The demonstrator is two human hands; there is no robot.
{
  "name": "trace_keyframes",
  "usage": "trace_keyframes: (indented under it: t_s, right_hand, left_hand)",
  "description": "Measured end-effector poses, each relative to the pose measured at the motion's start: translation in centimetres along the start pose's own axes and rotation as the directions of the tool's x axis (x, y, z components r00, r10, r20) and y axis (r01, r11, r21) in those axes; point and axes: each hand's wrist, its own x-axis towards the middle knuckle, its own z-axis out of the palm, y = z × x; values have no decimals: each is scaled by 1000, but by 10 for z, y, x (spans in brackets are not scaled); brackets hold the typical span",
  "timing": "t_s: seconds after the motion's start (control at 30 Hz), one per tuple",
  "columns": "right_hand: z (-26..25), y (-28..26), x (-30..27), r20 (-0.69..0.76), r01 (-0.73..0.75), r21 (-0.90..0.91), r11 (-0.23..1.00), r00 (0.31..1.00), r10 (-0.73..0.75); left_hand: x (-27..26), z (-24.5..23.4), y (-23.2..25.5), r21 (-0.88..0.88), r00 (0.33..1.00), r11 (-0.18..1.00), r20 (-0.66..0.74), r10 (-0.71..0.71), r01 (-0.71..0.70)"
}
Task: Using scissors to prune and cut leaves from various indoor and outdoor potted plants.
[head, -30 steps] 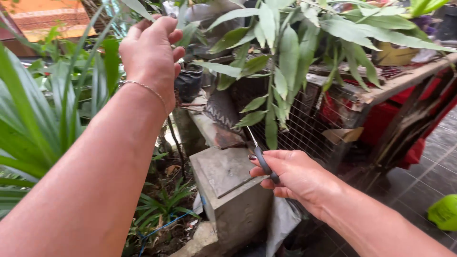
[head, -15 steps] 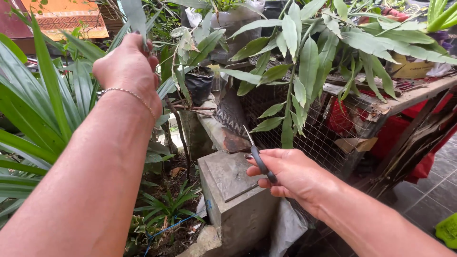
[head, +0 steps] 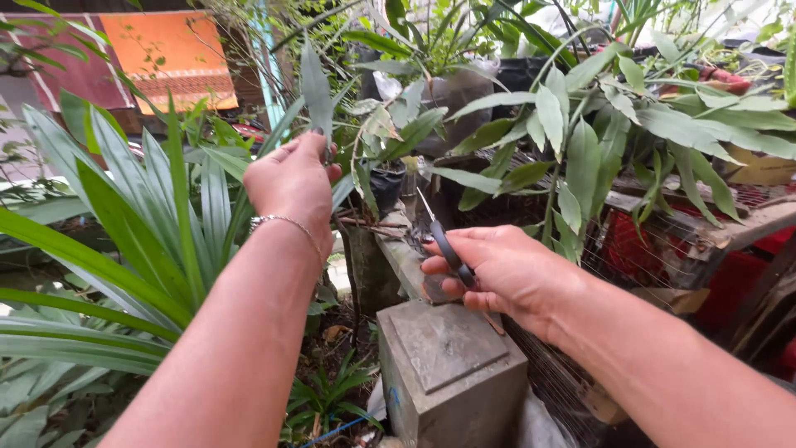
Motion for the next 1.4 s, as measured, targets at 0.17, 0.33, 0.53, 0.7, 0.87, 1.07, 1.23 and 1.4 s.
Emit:
trace_keyframes:
  t_s: [0.17, 0.33, 0.53, 0.7, 0.87, 1.07, 1.23, 1.4]
  right_hand:
    - [7, -26, 13, 38, 75, 5, 997, 996, -75]
    - [18, -48, 23, 73, 115, -26, 993, 991, -113]
    - [29, -64, 34, 107, 109, 0, 994, 988, -108]
    - [33, -70, 35, 129, 91, 31, 995, 987, -95]
    - [37, -71, 27, 138, 122, -5, 993, 983, -120]
    - [33, -73, 32, 152, 152, 19, 988, 977, -153]
    - [23, -88, 61, 37, 121, 63, 991, 992, -123]
    - [23, -95, 81, -19, 78, 5, 997, 997, -78]
  left_hand:
    - [4, -10, 1, 54, 1000, 998, 10, 27, -28]
    - [-6, -16, 7, 114, 1000, 993, 14, -10, 8]
    - [-18, -20, 13, 208, 999, 977, -4, -49, 49]
    - [-19, -24, 8, 273, 995, 961, 77, -66, 42]
    - [-33, -19, 14, 388, 989, 921, 134, -59, 2]
    - [-32, -4, 14, 492, 985, 869, 167, -32, -55]
    - [-9, 15, 19, 556, 959, 802, 273, 74, -220]
    - [0, 15, 18, 683, 954, 683, 291, 72, -259]
